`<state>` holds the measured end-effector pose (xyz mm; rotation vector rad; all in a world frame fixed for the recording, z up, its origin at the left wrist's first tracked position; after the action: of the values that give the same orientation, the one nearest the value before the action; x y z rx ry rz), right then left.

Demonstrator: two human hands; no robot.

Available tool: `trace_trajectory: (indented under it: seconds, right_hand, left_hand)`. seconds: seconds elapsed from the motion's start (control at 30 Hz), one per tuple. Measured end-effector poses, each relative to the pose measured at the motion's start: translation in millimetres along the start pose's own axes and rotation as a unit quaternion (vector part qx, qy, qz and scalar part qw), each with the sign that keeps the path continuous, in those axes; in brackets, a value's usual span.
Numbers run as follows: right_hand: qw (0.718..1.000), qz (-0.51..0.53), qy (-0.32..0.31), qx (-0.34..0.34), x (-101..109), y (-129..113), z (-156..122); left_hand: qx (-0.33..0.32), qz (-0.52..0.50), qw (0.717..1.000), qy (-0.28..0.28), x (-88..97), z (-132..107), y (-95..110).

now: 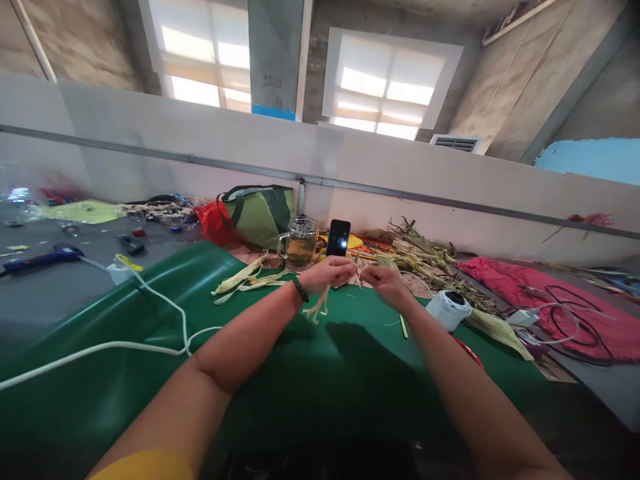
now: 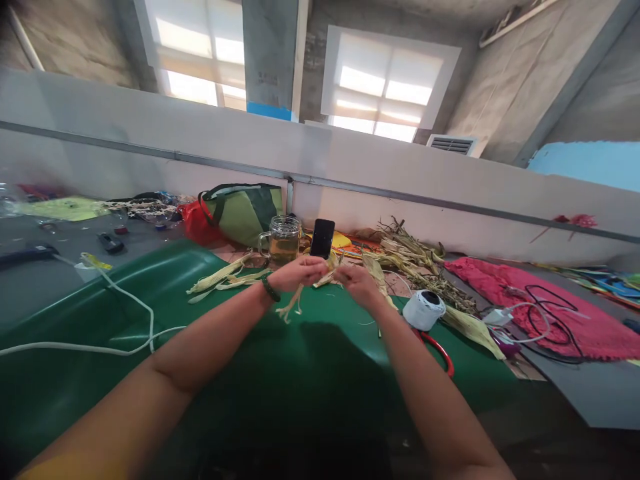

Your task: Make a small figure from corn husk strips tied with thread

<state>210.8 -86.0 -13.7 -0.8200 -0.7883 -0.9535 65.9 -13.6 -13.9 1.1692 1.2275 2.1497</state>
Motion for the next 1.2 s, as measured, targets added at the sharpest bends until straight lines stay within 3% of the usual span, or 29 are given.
trace_trajectory:
  seconds: [0.07,0.1,0.2,0.23,0.33,0.37,0.43,0.5,0.53,0.57,0.63,0.73,0.8,0.87,0.97,1.1,1.2]
  right_hand:
    - [1.0,-0.003,-0.006,0.007,-3,3,-1]
    - [1.0,-0.002,-0.005,0.008,-4,5,-1]
    - [0.999,0.052,0.011,-0.003,-4,6,1]
    - [0.997,0.068,0.017,-0.009,-4,4,3]
    - [0.999,0.031,0.024,-0.016,-5,-2,8]
    - [0.999,0.017,0.024,-0.015,-4,-3,10]
    - [0.997,0.073,0.005,-0.015,-3,0,15]
    - [0.981,0.189,-0.01,-0.03,-3,8,20]
    - [0.972,0.23,-0.002,-0.042,-5,12,23]
    - [0.963,0.262,0.017,-0.053,-8,15,25]
    - [0.948,0.301,0.079,-0.069,-18,14,31]
    - [0.932,0.312,0.162,-0.092,-40,0,36]
    - [0.919,0.32,0.199,-0.12,-51,-9,35]
    - [0.901,0.343,0.227,-0.14,-57,-13,33]
    - [0.864,0.41,0.244,-0.161,-57,-7,30]
    - [0.797,0.526,0.198,-0.222,-52,9,28]
    - [0.781,0.552,0.172,-0.235,-46,16,26]
  left_hand:
    - [-0.001,0.018,0.997,0.076,2.0,0,1]
    - [-0.006,0.037,0.996,0.082,1.0,0,2]
    - [-0.019,0.005,1.0,0.006,-6.5,1,1]
    - [-0.017,-0.018,1.0,0.012,-7.3,2,0]
    - [0.007,-0.023,0.989,0.144,-1.9,1,-3]
    - [0.017,-0.002,0.986,0.163,0.1,1,-4]
    - [0.034,0.009,0.996,0.085,1.2,0,-4]
    - [0.042,-0.069,0.996,-0.045,1.6,-2,-4]
    - [0.038,-0.131,0.988,-0.072,3.2,-2,-4]
    - [0.032,-0.195,0.979,-0.055,6.0,-1,-5]
    - [0.026,-0.264,0.962,0.063,12.6,3,-11]
    - [0.037,-0.199,0.954,0.221,15.8,8,-22]
    - [0.027,-0.127,0.954,0.27,13.6,11,-26]
    - [0.02,-0.099,0.953,0.285,9.3,12,-28]
    - [0.068,-0.166,0.952,0.247,1.7,12,-29]
    - [0.157,-0.309,0.931,0.115,-3.9,9,-30]
    - [0.194,-0.342,0.919,0.03,-2.0,6,-29]
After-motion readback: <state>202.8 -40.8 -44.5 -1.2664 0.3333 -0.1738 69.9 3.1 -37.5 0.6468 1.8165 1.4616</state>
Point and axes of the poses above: each hand's wrist, its own z-axis towards the middle knuckle, its own x-axis out of the back of the hand, y = z × x, the point moved 2 cm from there along z, towards the middle knuckle, and after that the axes turned 2 degrees about x, right-handed, at the moved point
